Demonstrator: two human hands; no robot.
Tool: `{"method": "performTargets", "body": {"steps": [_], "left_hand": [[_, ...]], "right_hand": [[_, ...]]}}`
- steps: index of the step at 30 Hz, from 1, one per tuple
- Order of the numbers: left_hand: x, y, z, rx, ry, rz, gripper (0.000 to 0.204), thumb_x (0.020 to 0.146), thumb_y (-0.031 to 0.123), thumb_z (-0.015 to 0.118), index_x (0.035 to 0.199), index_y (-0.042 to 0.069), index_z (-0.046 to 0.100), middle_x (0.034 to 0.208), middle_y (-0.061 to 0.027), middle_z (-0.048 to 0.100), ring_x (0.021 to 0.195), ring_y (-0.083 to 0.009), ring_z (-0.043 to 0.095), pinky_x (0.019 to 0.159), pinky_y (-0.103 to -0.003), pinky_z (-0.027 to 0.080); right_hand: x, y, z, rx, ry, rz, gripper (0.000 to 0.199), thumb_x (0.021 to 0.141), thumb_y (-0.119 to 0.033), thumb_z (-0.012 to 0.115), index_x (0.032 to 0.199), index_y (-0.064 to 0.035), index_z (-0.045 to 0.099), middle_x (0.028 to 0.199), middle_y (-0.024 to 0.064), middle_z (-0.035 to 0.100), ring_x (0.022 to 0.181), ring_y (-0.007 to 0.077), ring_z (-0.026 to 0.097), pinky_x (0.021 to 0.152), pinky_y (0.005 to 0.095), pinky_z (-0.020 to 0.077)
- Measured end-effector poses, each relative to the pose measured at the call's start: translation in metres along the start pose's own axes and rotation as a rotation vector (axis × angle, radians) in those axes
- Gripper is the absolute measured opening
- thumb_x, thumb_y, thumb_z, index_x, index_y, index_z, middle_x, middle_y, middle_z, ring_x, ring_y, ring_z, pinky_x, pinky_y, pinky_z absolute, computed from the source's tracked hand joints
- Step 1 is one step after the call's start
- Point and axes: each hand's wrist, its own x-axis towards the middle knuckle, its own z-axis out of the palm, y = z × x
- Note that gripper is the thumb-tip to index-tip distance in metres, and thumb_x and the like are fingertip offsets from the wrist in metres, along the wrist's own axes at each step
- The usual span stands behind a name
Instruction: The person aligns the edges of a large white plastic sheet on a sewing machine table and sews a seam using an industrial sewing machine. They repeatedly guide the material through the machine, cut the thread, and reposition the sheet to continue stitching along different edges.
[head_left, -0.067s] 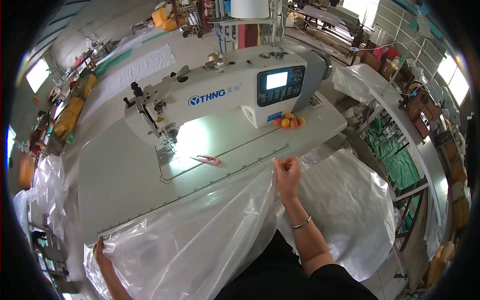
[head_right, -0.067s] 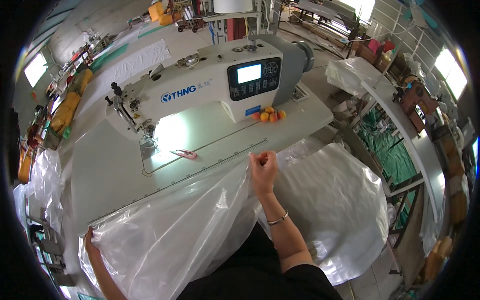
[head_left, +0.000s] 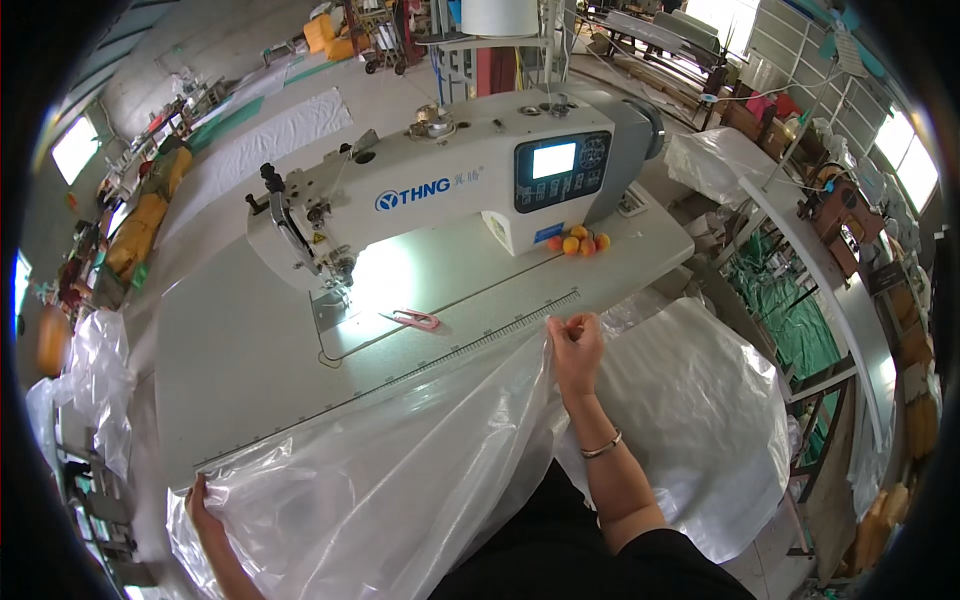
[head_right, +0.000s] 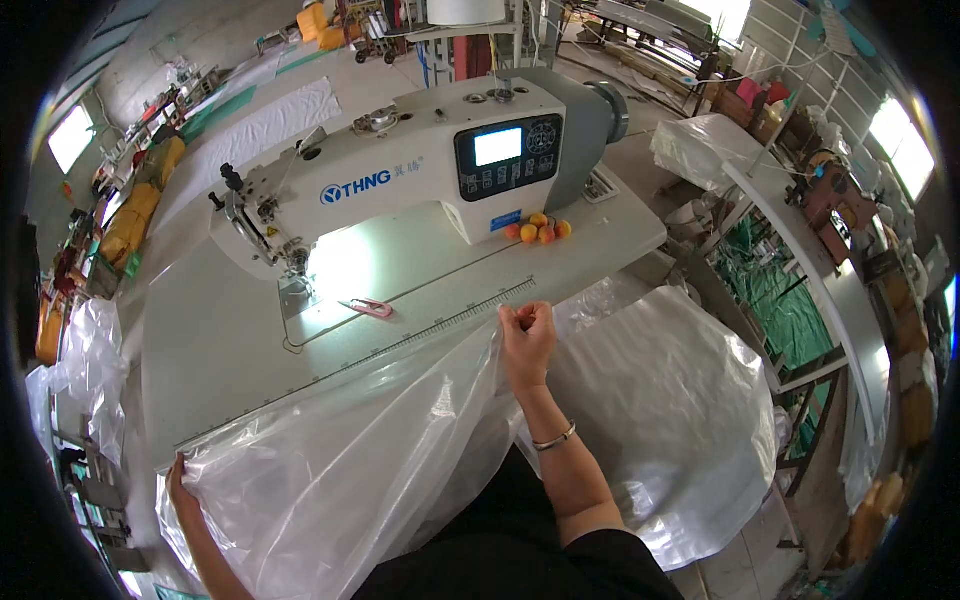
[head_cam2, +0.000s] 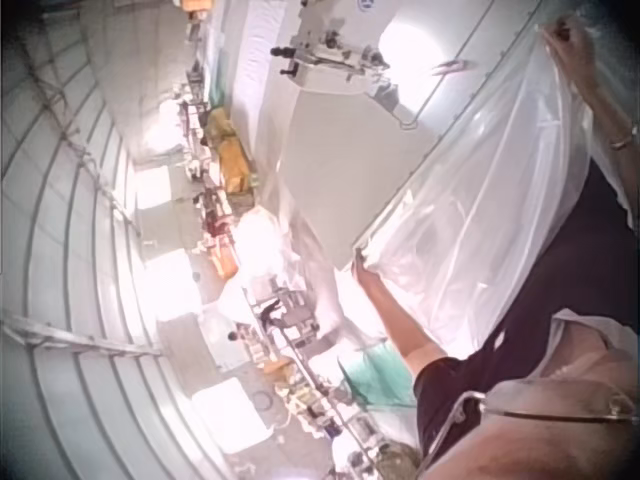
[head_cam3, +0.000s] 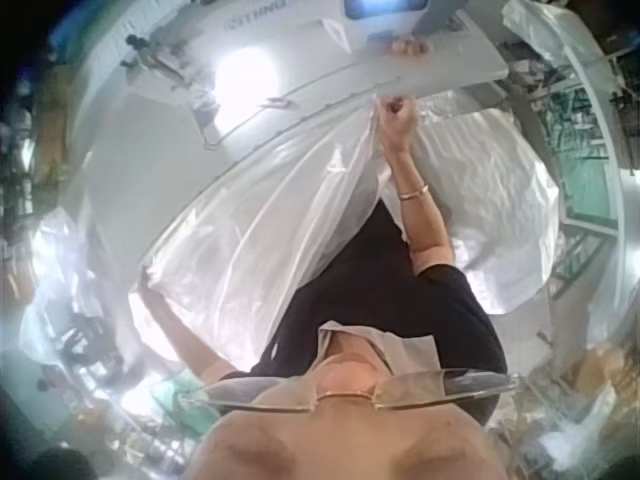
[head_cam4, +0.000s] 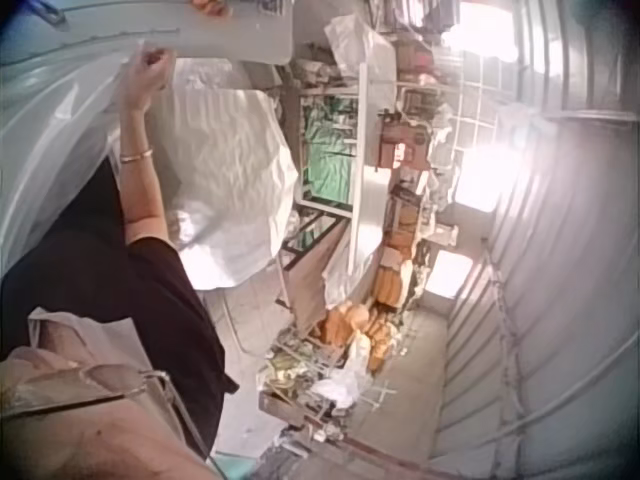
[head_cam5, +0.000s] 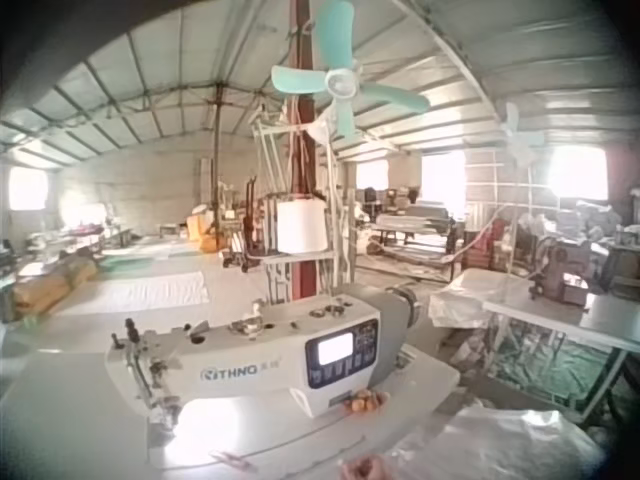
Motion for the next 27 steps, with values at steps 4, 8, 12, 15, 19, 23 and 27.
{"method": "performTargets", "body": {"steps": [4, 8, 12, 15, 19, 23, 27], "left_hand": [[-0.003, 0.001, 0.001, -0.004, 0.002, -0.041, 0.024, 0.080, 0.026, 0.069, 0.084, 0.003, 0.066, 0.077, 0.0013, 0.054, 0.077, -0.0105, 0.049, 0.074, -0.026, 0.037], [-0.011, 0.005, 0.011, 0.056, 0.014, 0.023, 0.029, 0.080, 0.027, 0.069, 0.091, 0.000, 0.068, 0.083, -0.0009, 0.059, 0.082, -0.0117, 0.051, 0.077, -0.028, 0.038], [0.007, -0.064, -0.050, 0.071, -0.003, 0.104, 0.035, 0.083, 0.029, 0.064, 0.103, 0.001, 0.066, 0.097, -0.0059, 0.065, 0.093, -0.0158, 0.056, 0.085, -0.030, 0.040], [0.012, -0.077, -0.048, 0.336, -0.080, 0.464, 0.035, 0.085, 0.031, 0.057, 0.105, 0.004, 0.066, 0.104, -0.0067, 0.065, 0.094, -0.0166, 0.055, 0.083, -0.030, 0.040], [-0.007, 0.009, 0.044, -0.168, 0.114, -0.145, 0.021, 0.075, 0.017, 0.076, 0.080, 0.000, 0.066, 0.076, -0.0040, 0.063, 0.070, -0.0110, 0.054, 0.065, -0.024, 0.042], [-0.019, 0.009, 0.029, -0.301, 0.160, -0.193, 0.017, 0.078, 0.012, 0.074, 0.076, -0.001, 0.064, 0.071, -0.0053, 0.062, 0.062, -0.0117, 0.057, 0.056, -0.024, 0.043], [-0.018, 0.008, 0.028, -0.325, 0.146, -0.212, 0.018, 0.078, 0.014, 0.074, 0.076, -0.001, 0.064, 0.071, -0.0051, 0.062, 0.062, -0.0120, 0.056, 0.056, -0.024, 0.043]], "right_hand": [[0.003, -0.008, -0.004, -0.022, 0.002, 0.043, 0.023, 0.082, -0.008, 0.070, 0.081, -0.0045, 0.046, 0.067, 0.0002, 0.052, 0.058, 0.0055, 0.047, 0.052, 0.0202, 0.0384], [0.005, -0.004, -0.005, 0.050, 0.016, 0.160, 0.023, 0.080, -0.011, 0.070, 0.079, -0.0044, 0.048, 0.068, 0.0005, 0.051, 0.059, 0.0076, 0.046, 0.054, 0.0229, 0.0393], [0.007, 0.004, 0.015, -0.177, -0.035, 0.136, 0.017, 0.081, -0.015, 0.066, 0.082, -0.0063, 0.052, 0.072, -0.0002, 0.050, 0.066, 0.0107, 0.045, 0.059, 0.0278, 0.0416], [0.010, 0.032, 0.005, -0.023, -0.102, 0.167, 0.020, 0.082, -0.015, 0.069, 0.085, -0.0048, 0.052, 0.079, 0.0016, 0.054, 0.071, 0.0120, 0.050, 0.069, 0.0282, 0.0453], [0.028, 0.040, -0.016, -0.173, -0.072, 0.078, 0.032, 0.086, -0.027, 0.067, 0.084, 0.0020, 0.054, 0.078, 0.0056, 0.051, 0.071, 0.0150, 0.047, 0.066, 0.0291, 0.0426], [0.020, 0.017, -0.010, -0.260, -0.115, 0.063, 0.039, 0.087, -0.034, 0.065, 0.087, 0.0034, 0.054, 0.081, 0.0085, 0.052, 0.072, 0.0168, 0.047, 0.067, 0.0293, 0.0420], [0.025, 0.025, -0.011, -0.286, -0.088, -0.005, 0.042, 0.088, -0.036, 0.064, 0.087, 0.0059, 0.056, 0.078, 0.0113, 0.052, 0.072, 0.0209, 0.048, 0.068, 0.0332, 0.0429]]}}
